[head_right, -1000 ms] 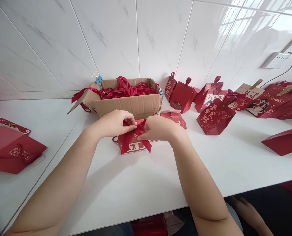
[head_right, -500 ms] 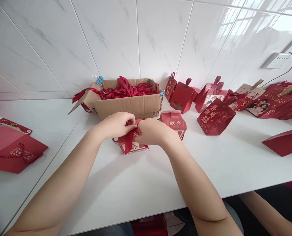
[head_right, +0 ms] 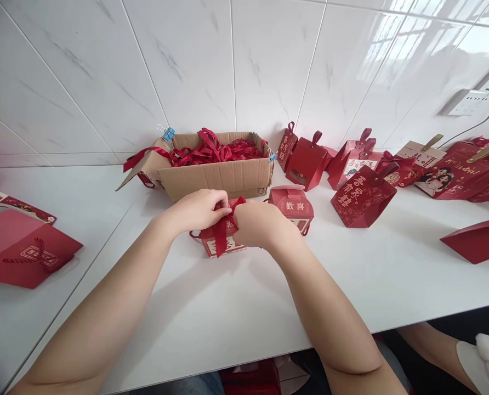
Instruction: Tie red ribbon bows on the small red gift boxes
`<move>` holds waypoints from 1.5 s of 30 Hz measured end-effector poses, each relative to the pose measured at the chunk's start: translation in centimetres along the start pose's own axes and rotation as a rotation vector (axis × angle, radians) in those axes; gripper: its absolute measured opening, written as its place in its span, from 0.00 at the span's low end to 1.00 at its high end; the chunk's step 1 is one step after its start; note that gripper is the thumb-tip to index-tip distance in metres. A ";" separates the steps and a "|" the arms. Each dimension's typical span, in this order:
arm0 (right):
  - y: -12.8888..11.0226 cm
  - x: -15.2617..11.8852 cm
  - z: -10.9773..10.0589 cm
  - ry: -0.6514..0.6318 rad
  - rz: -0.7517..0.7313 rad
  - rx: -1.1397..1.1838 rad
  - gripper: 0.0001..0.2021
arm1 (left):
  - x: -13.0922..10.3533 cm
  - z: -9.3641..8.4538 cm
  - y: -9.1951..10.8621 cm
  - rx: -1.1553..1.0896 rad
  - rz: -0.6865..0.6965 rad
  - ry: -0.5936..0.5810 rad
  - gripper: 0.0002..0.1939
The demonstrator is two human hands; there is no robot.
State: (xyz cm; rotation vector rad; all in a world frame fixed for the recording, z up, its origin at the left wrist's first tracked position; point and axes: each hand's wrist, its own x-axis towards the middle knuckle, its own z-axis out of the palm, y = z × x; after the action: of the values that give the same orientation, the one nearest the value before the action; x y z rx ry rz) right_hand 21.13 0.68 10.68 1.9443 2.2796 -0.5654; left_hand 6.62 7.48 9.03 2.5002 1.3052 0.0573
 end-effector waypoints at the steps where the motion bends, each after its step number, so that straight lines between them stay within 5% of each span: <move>1: -0.1 0.0 0.0 0.000 -0.011 0.003 0.09 | 0.1 0.1 0.1 0.027 0.007 0.005 0.09; 12: -0.3 0.0 0.1 -0.070 -0.047 -0.002 0.10 | 0.6 1.0 0.3 0.160 0.034 0.048 0.06; 17: 1.4 -0.5 -0.4 -0.047 -0.102 0.031 0.21 | 0.1 -0.2 -0.5 -0.046 0.034 0.012 0.13; 24: 2.5 1.3 -0.2 0.519 -0.190 0.247 0.08 | -1.1 -2.8 -3.1 -0.139 -0.058 0.023 0.19; 27: 2.1 3.0 0.9 0.602 -0.250 0.297 0.09 | -1.5 -3.4 -3.9 -0.130 -0.079 -0.005 0.18; 45: 2.3 4.2 2.1 0.444 -0.233 0.329 0.07 | -0.2 -2.0 -3.9 -0.137 0.058 0.022 0.06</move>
State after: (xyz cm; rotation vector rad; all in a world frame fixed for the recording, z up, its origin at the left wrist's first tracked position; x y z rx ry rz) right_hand 22.19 4.18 6.90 2.1390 2.8722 -0.6156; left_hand 3.05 9.92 9.78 2.4276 1.1949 0.1819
